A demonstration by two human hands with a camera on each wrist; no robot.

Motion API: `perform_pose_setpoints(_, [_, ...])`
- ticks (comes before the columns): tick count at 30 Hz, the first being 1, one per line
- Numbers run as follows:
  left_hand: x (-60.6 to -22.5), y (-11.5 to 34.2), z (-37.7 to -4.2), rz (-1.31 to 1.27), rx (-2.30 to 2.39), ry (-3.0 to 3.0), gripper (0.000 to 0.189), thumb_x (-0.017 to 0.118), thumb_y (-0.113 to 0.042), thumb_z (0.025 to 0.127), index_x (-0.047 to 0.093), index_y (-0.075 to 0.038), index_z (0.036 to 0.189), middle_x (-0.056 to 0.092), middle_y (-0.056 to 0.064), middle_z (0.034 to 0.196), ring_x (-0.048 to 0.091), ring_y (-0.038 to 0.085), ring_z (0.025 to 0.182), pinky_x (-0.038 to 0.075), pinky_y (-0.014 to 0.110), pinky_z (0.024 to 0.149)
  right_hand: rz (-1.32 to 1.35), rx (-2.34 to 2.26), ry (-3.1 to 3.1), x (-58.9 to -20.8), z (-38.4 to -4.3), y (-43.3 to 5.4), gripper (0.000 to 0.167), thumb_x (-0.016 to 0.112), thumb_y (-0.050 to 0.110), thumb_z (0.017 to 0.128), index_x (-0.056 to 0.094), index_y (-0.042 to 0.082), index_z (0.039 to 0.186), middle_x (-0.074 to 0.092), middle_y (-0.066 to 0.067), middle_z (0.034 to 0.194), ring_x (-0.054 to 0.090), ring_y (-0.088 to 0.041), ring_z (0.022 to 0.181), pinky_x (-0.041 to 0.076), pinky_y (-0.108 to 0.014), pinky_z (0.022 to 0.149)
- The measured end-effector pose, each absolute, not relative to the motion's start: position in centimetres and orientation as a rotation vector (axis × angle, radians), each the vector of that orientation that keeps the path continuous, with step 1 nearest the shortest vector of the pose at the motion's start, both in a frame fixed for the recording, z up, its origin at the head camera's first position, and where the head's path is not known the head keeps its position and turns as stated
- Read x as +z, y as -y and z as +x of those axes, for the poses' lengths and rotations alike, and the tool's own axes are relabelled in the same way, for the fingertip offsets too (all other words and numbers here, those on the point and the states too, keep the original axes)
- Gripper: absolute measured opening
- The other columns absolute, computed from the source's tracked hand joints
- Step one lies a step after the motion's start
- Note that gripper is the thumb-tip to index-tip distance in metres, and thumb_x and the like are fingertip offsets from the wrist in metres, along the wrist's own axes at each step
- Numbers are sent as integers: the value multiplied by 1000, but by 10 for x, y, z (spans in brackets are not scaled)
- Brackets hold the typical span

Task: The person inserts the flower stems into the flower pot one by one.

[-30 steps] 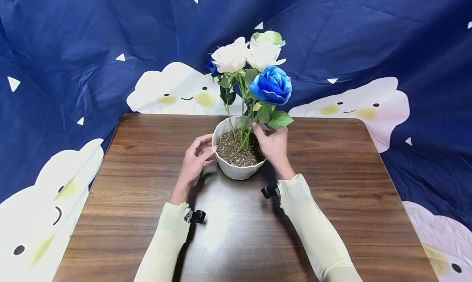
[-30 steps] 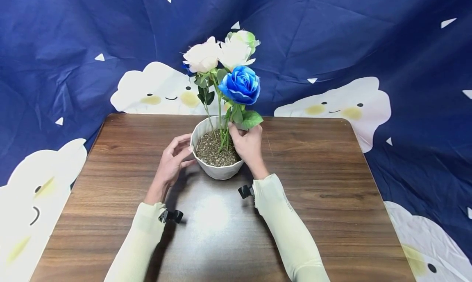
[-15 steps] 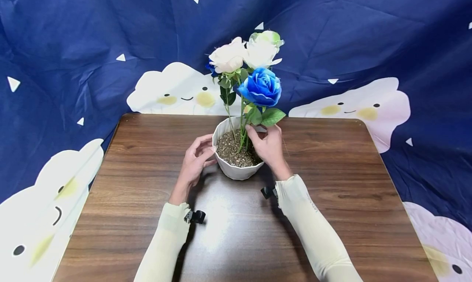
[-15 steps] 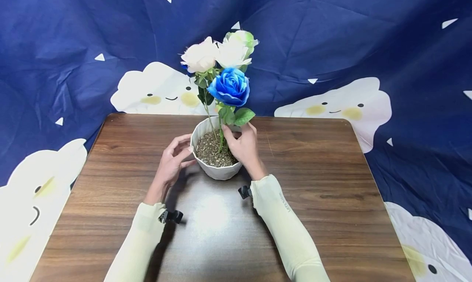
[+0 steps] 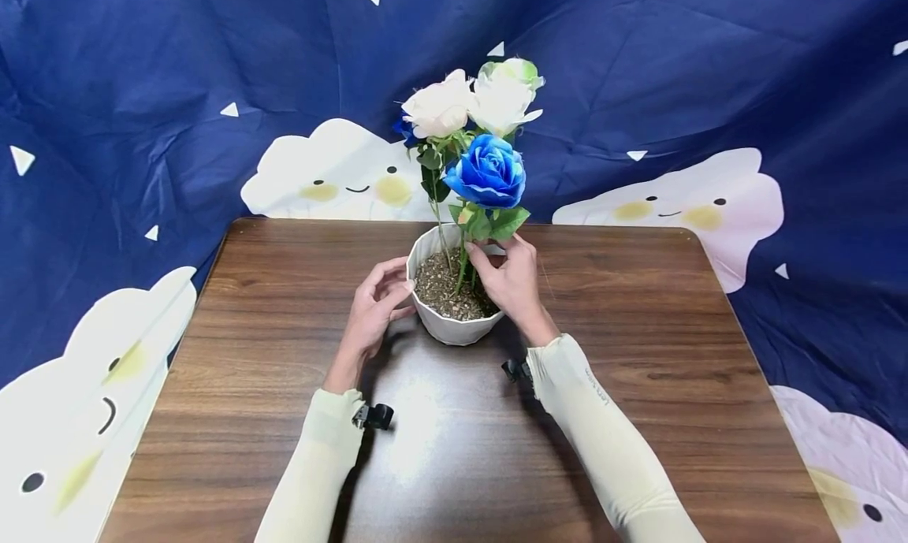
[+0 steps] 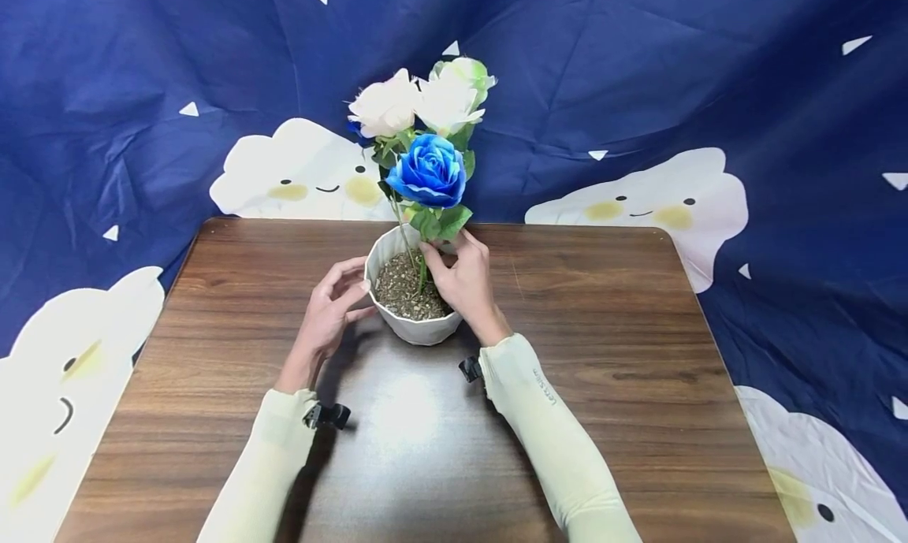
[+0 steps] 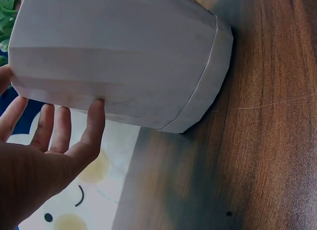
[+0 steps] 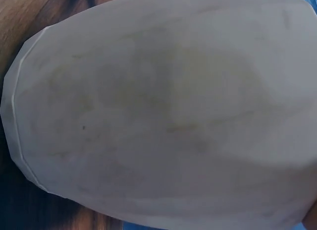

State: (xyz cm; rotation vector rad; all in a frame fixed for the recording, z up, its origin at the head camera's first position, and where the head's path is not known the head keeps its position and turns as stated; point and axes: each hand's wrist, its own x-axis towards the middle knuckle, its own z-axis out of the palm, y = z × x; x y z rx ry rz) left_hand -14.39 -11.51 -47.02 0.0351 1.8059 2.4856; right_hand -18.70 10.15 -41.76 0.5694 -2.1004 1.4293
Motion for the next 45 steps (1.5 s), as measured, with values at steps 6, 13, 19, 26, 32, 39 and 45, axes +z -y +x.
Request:
perform_pose_setpoints(6, [-471,115,-144,37,2477,-1815,46,62,-2,96,51,0,141,53,26,131,60,25,106,60,46,81,579,1360,2158,-420,-190,-104,10,75,6,87,70,-1,91,70,-13,85,68,-27,83,59,-46,71])
perform_pose_setpoints(13, [-470,116,-141,27,2475,-1826,46,62,-1,96,51,0,141,53,27,131,60,25,105,60,46,81,629,1328,2212,-421,-189,-103,16,73,6,88,70,-2,102,69,-14,88,69,-26,84,61,-42,67])
perform_pose_setpoints(19, [-468,118,-141,29,2466,-1837,46,62,-2,96,51,-1,141,53,28,132,60,26,107,58,56,86,704,1250,2248,-420,-190,-102,20,70,4,88,67,-2,107,67,-12,89,64,-23,76,54,-32,61])
perform_pose_setpoints(26, [-467,118,-139,25,2455,-1839,46,62,-1,97,51,-1,142,53,28,132,59,28,108,56,59,88,732,1215,2359,-418,-189,-102,18,69,7,88,67,2,105,65,-10,88,60,-25,73,49,-34,61])
perform_pose_setpoints(32, [-467,117,-138,32,2470,-1831,47,62,-1,96,50,0,142,52,29,133,60,27,108,59,50,84,723,1215,2381,-416,-189,-101,14,69,6,89,65,1,102,65,-11,88,61,-25,76,51,-37,64])
perform_pose_setpoints(39, [-470,118,-136,22,2479,-1825,46,62,-1,96,51,0,141,52,29,133,60,28,108,59,49,84,648,1260,2361,-421,-188,-99,13,77,7,88,65,1,89,68,-10,83,66,-23,76,52,-36,62])
perform_pose_setpoints(45, [-471,118,-137,13,2488,-1825,46,62,0,96,51,0,141,52,29,132,60,29,108,60,47,82,519,1348,2323,-423,-186,-96,21,83,13,86,66,3,93,74,-7,84,70,-19,75,56,-23,64])
